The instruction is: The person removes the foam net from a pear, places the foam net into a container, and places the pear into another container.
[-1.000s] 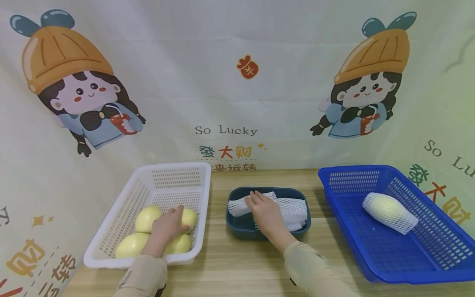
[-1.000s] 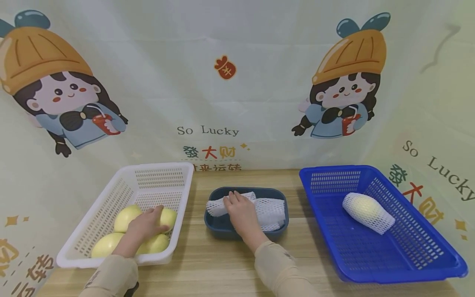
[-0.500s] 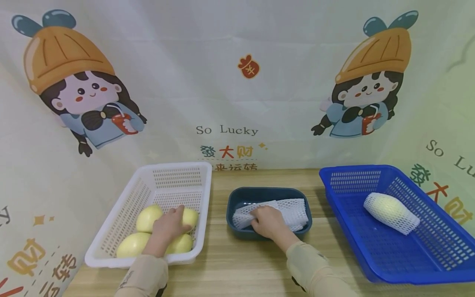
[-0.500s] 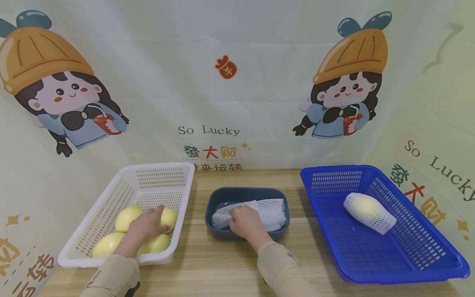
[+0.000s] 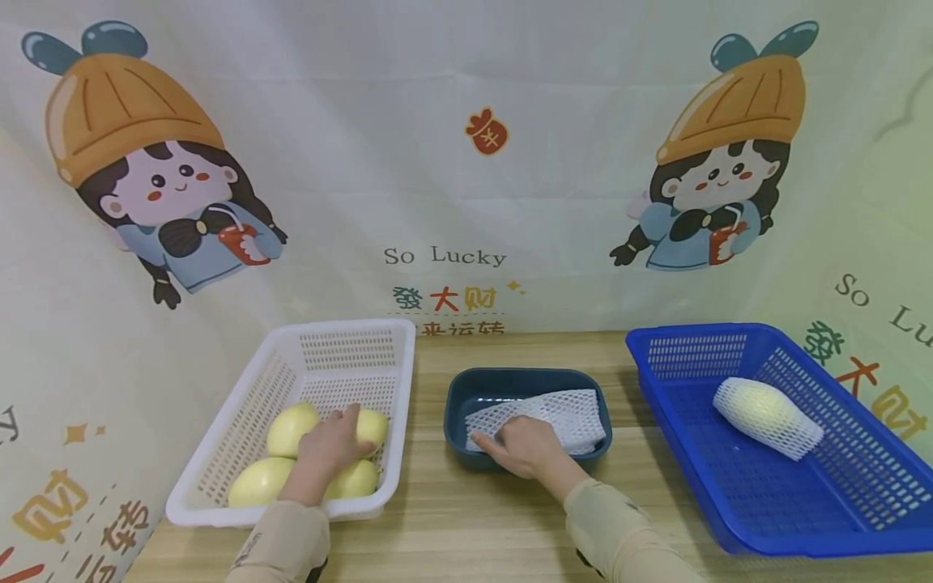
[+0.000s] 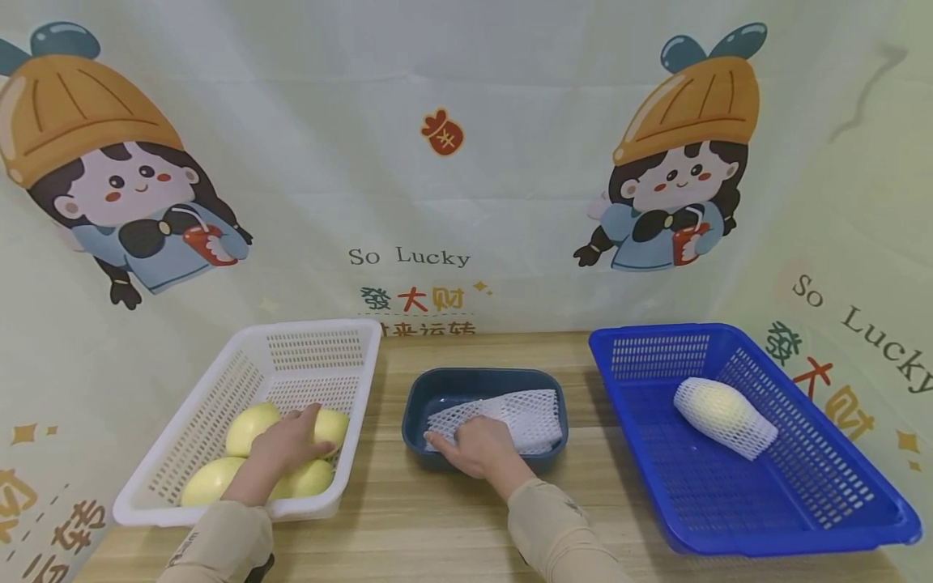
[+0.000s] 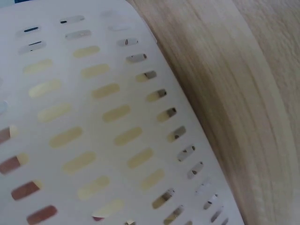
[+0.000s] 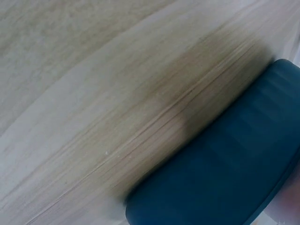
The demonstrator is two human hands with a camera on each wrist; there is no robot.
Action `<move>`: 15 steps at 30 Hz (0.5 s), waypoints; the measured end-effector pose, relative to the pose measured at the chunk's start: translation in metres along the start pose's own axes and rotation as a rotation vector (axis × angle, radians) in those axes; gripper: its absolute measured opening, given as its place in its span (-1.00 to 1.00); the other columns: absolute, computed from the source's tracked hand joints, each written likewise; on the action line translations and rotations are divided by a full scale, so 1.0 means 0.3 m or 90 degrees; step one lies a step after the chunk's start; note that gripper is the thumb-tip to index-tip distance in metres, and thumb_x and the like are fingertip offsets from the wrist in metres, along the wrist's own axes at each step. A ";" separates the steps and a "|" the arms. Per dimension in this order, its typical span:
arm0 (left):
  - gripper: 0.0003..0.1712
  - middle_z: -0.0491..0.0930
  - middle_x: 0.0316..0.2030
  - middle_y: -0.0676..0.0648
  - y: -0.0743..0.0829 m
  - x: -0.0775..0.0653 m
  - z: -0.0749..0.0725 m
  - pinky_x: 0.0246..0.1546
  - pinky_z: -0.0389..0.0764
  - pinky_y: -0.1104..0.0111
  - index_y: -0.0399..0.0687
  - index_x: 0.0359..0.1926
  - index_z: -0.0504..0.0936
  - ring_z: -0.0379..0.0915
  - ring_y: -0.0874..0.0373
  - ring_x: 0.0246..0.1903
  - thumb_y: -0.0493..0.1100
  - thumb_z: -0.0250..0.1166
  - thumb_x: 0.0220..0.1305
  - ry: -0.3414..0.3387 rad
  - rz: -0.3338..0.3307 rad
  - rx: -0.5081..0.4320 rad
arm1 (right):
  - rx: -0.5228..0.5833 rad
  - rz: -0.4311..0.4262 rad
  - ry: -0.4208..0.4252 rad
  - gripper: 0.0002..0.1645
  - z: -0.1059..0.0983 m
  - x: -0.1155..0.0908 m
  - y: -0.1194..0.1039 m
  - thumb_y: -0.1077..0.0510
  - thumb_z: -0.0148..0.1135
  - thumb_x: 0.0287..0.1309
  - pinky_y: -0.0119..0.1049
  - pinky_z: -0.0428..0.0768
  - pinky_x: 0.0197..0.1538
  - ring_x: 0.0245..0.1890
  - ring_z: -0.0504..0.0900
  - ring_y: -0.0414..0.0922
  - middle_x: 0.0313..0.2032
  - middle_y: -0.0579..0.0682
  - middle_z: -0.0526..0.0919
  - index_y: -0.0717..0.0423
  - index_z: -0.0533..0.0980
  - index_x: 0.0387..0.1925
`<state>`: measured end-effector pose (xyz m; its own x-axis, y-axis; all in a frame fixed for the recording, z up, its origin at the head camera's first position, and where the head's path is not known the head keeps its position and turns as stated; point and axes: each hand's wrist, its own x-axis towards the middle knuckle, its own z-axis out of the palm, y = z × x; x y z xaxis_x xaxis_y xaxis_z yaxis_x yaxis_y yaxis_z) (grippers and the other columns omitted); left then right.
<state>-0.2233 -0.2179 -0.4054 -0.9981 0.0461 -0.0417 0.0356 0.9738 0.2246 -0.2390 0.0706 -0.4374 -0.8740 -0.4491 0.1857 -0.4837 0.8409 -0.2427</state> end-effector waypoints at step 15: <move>-0.12 0.15 0.08 -0.53 -0.006 -0.002 0.001 -0.19 0.30 -0.20 -0.36 0.23 0.11 0.20 -0.42 -0.03 0.08 0.21 0.04 0.001 0.000 -0.002 | -0.078 -0.125 0.123 -0.44 -0.035 -0.016 0.006 -0.18 -0.22 0.24 -0.21 0.35 0.07 0.00 0.44 -0.04 -0.15 0.04 0.58 0.08 0.60 -0.23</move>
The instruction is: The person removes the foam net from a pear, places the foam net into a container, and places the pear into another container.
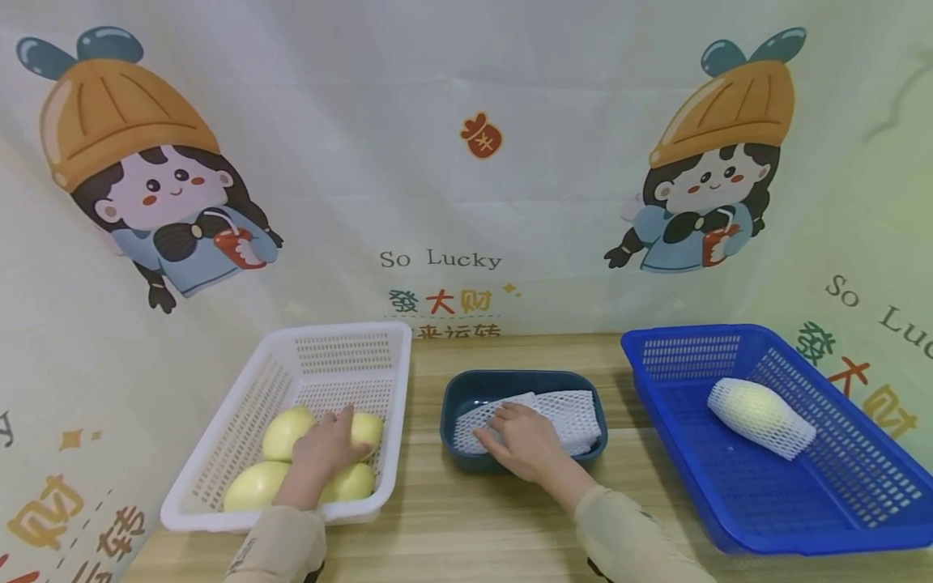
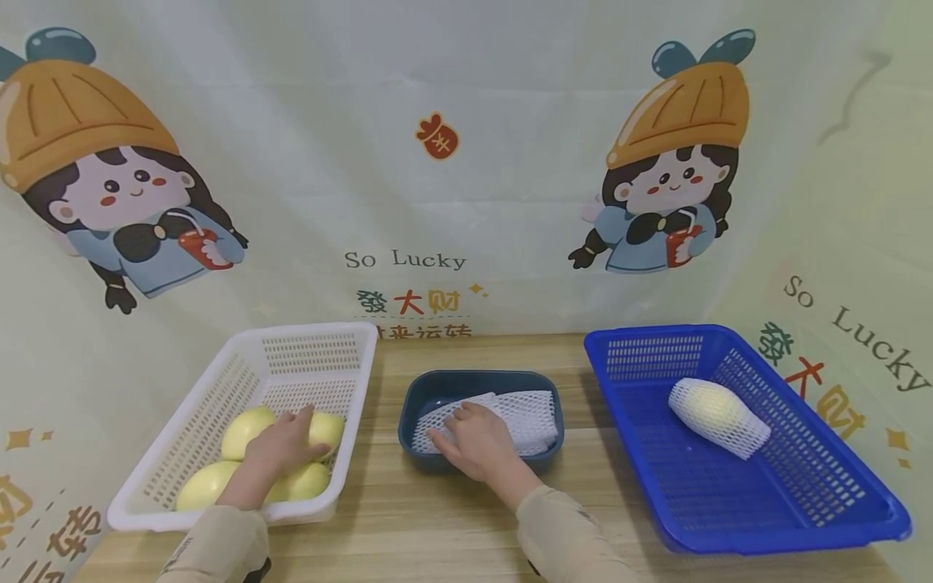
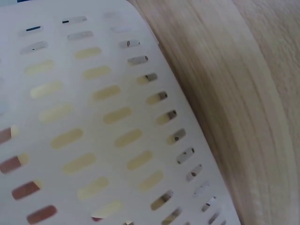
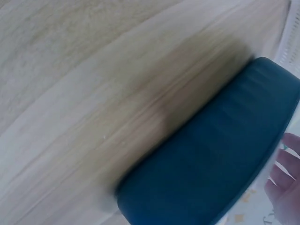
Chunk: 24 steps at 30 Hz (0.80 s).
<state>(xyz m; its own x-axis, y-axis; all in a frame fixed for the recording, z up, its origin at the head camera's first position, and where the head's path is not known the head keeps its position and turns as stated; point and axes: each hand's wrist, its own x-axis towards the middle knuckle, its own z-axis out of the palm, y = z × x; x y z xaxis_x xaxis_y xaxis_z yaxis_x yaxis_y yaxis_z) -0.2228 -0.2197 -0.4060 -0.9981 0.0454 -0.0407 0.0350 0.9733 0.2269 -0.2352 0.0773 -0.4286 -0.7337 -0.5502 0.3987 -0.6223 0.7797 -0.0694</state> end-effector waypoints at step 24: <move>-0.21 0.14 0.13 -0.45 0.023 -0.034 -0.021 -0.15 0.23 -0.24 -0.30 0.21 0.19 0.08 -0.42 0.04 0.08 0.17 0.07 0.093 0.029 0.013 | -0.019 -0.035 0.340 -0.51 -0.341 -0.126 0.023 -0.09 -0.06 0.17 -0.08 0.51 -0.18 -0.07 0.49 0.03 -0.15 0.12 0.58 0.21 0.57 -0.19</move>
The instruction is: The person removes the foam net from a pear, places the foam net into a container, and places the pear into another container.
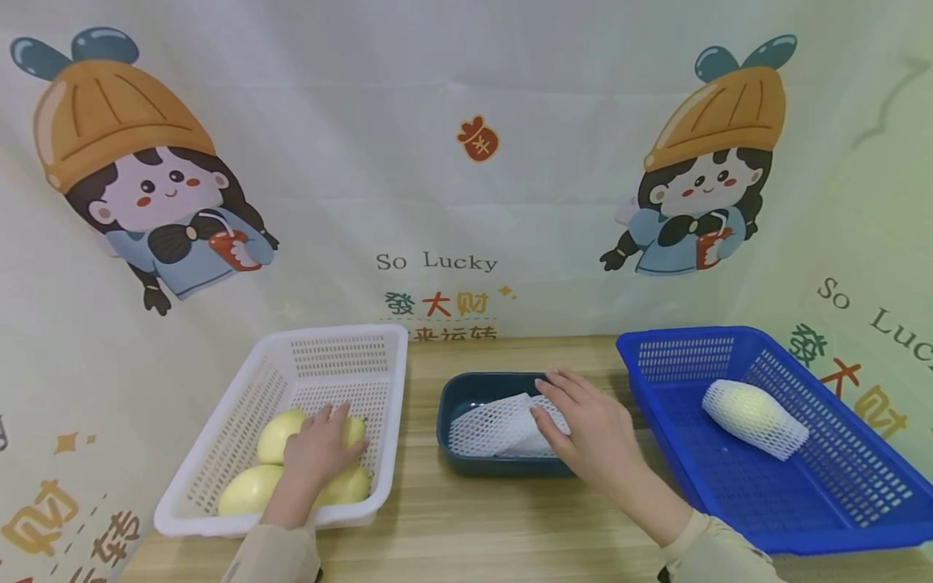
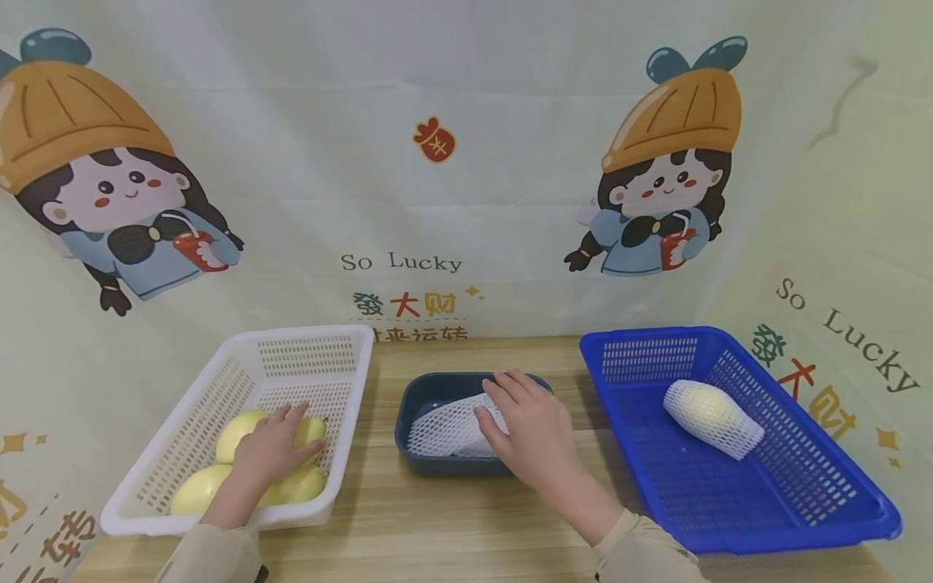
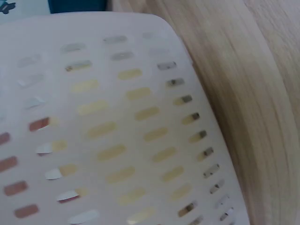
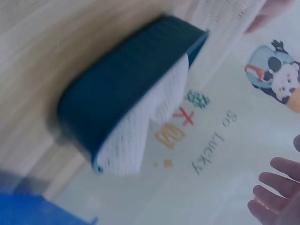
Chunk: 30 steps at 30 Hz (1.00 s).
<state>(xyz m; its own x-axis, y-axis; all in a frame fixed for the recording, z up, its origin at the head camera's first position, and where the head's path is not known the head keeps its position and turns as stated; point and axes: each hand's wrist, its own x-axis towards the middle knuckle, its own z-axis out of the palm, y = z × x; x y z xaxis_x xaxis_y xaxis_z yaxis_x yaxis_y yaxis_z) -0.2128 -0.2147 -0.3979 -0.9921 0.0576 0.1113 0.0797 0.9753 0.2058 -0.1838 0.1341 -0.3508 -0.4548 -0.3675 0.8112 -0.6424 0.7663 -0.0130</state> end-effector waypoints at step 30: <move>-0.29 0.25 0.15 -0.25 0.181 -0.234 0.043 -0.02 0.11 -0.21 -0.12 0.16 0.35 0.17 -0.21 0.09 0.22 0.12 0.10 0.157 0.080 -0.033 | -0.192 0.182 -0.153 -0.53 -0.291 0.068 0.380 0.06 0.12 0.04 -0.01 0.50 -0.54 -0.05 0.42 0.19 -0.05 0.29 0.47 0.29 0.45 -0.06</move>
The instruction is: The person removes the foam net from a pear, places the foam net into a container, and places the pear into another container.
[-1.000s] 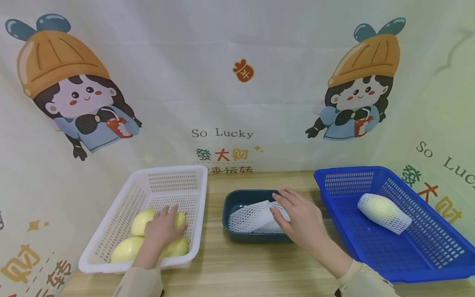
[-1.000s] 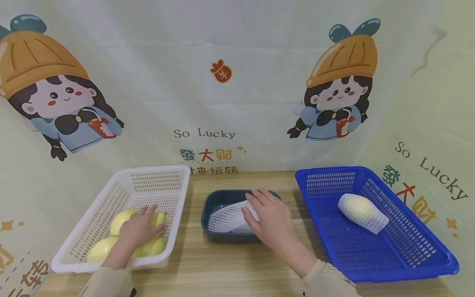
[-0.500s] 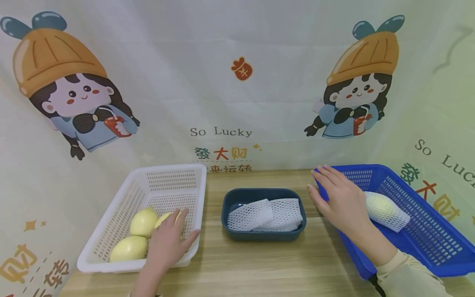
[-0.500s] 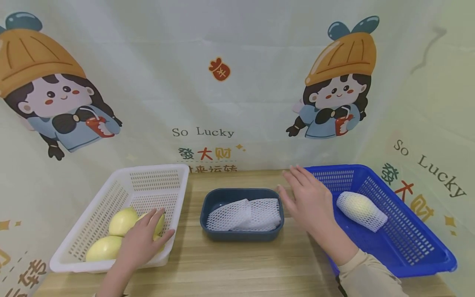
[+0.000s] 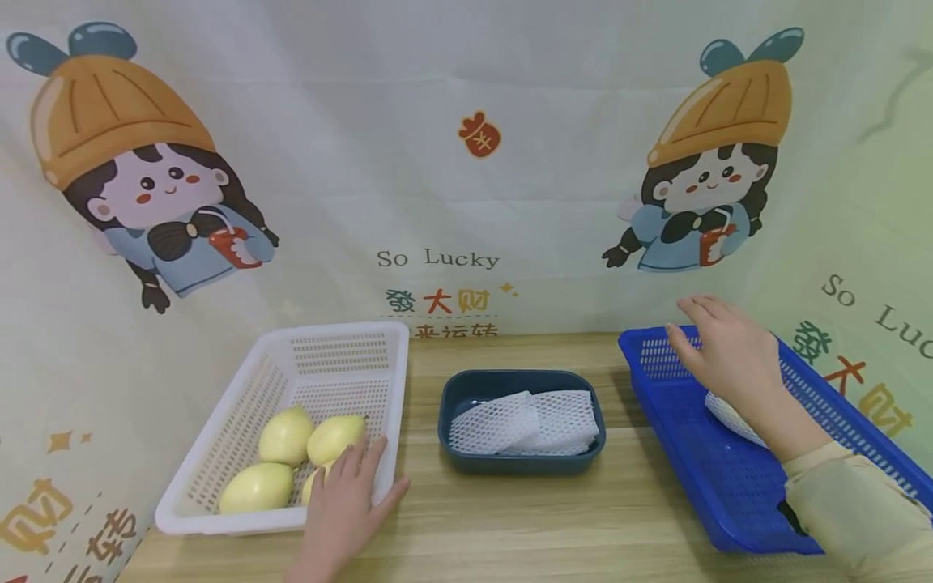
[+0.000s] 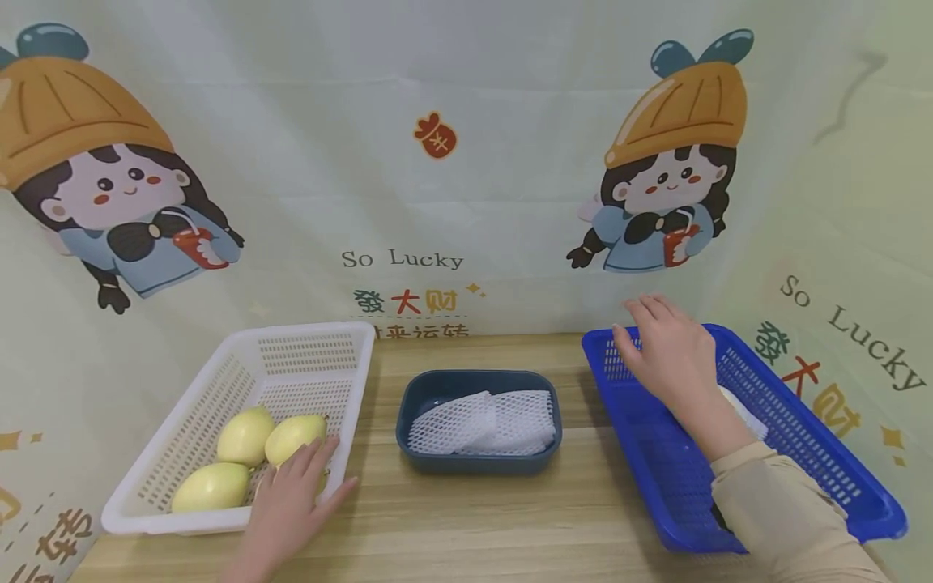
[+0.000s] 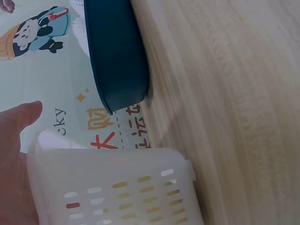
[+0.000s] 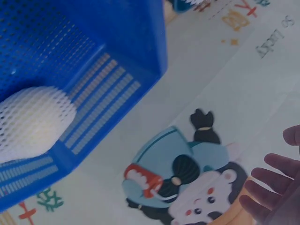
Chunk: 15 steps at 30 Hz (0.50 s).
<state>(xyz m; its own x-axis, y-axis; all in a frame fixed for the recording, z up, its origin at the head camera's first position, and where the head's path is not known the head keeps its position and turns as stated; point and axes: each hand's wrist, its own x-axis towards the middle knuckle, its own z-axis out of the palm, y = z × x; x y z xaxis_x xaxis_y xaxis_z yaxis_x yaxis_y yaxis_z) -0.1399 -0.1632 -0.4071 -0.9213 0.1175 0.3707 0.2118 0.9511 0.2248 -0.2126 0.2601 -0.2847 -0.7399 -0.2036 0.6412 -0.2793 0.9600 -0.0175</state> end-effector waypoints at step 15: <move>-0.29 0.35 0.08 -0.23 -0.017 -0.015 0.027 -0.02 0.13 -0.17 -0.10 0.13 0.38 0.23 -0.19 0.05 0.18 0.22 0.01 0.029 0.012 0.022 | 0.055 0.117 -0.369 -0.36 0.066 0.068 0.204 0.01 -0.01 0.17 0.24 0.31 -0.12 -0.01 0.25 0.38 0.02 0.49 0.28 0.49 0.24 0.07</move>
<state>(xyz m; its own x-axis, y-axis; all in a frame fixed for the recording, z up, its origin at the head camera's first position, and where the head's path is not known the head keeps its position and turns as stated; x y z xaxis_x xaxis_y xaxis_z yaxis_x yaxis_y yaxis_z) -0.1394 -0.1661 -0.4174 -0.9011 0.1236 0.4155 0.2176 0.9580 0.1869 -0.2569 0.3108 -0.2880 -0.9863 -0.1309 0.1008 -0.1463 0.9754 -0.1651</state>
